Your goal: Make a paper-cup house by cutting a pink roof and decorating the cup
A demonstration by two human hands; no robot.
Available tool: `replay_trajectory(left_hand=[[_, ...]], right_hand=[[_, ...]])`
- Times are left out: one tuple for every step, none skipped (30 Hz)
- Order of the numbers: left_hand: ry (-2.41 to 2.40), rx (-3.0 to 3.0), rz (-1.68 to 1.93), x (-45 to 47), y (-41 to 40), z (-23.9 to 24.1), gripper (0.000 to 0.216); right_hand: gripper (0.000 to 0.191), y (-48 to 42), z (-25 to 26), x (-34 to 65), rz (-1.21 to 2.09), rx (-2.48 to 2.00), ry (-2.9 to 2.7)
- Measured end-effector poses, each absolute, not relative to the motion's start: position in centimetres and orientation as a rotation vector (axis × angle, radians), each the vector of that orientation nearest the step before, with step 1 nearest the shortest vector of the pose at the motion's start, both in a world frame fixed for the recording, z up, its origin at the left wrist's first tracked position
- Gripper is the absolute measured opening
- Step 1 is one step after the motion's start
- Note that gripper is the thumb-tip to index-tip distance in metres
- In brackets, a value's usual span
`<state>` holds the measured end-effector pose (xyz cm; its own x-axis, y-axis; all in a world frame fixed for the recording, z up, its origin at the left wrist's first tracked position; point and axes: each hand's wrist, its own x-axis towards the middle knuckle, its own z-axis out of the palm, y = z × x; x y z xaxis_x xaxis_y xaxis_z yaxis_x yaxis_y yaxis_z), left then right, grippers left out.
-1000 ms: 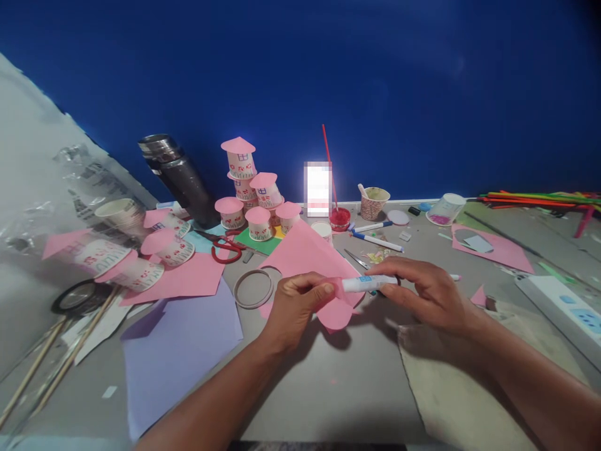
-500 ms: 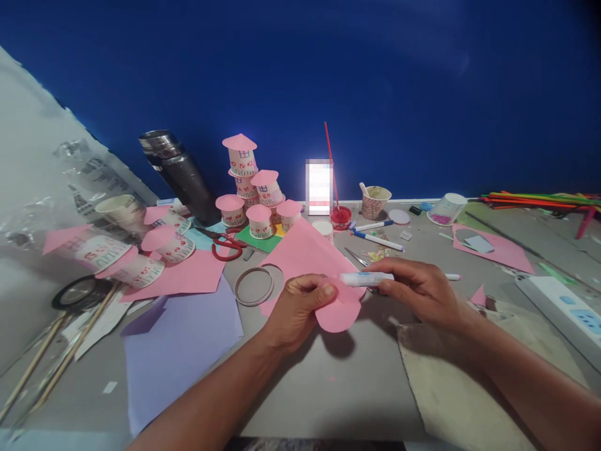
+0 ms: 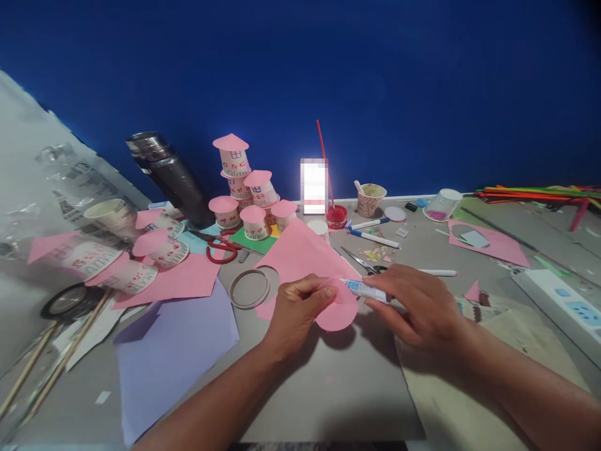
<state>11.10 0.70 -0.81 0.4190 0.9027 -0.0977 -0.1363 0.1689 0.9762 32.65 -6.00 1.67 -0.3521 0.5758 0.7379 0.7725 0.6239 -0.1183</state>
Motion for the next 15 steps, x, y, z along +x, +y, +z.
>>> replay_trajectory(left_hand=[[0.835,1.154,0.868,11.09,0.68,-0.93,0.025],[0.830,1.149,0.860,11.07,0.67,-1.02,0.025],[0.826,1.145,0.853,11.04,0.67,-1.08,0.024],[0.824,1.144,0.849,11.01,0.67,-1.13,0.023],[0.822,1.144,0.846,10.99,0.69,-1.17,0.023],[0.819,1.142,0.844,10.96,0.71,-1.21,0.023],[0.815,1.138,0.843,10.94,0.73,-1.25,0.023],[0.810,1.131,0.840,10.93,0.75,-1.30,0.024],[0.804,1.121,0.836,10.92,0.76,-1.34,0.025],[0.798,1.110,0.829,10.91,0.76,-1.37,0.026],[0.791,1.099,0.820,10.91,0.75,-1.39,0.027],[0.783,1.089,0.808,10.91,0.74,-1.39,0.028],[0.773,1.080,0.797,10.91,0.71,-1.36,0.028],[0.763,1.073,0.788,10.91,0.69,-1.32,0.029],[0.752,1.065,0.780,10.92,0.66,-1.27,0.032]], right_hand=[[0.016,-6.14,1.72,32.51,-0.355,-1.046,-2.085],[0.017,-6.26,1.79,32.38,-0.384,-1.037,-2.101],[0.017,-6.34,1.88,32.27,-0.404,-1.031,-2.110],[0.018,-6.39,1.98,32.19,-0.416,-1.027,-2.113],[0.018,-6.42,2.06,32.12,-0.421,-1.026,-2.114],[0.017,-6.43,2.13,32.09,-0.421,-1.032,-2.110],[0.017,-6.42,2.17,32.08,-0.418,-1.041,-2.105],[0.016,-6.41,2.20,32.10,-0.416,-1.051,-2.098],[0.015,-6.40,2.20,32.13,-0.418,-1.061,-2.090],[0.015,-6.38,2.19,32.17,-0.420,-1.073,-2.084],[0.015,-6.36,2.16,32.20,-0.421,-1.083,-2.078],[0.014,-6.34,2.14,32.23,-0.421,-1.086,-2.075],[0.014,-6.32,2.11,32.25,-0.420,-1.083,-2.076],[0.014,-6.30,2.10,32.26,-0.419,-1.078,-2.081],[0.014,-6.28,2.10,32.24,-0.421,-1.073,-2.088]])
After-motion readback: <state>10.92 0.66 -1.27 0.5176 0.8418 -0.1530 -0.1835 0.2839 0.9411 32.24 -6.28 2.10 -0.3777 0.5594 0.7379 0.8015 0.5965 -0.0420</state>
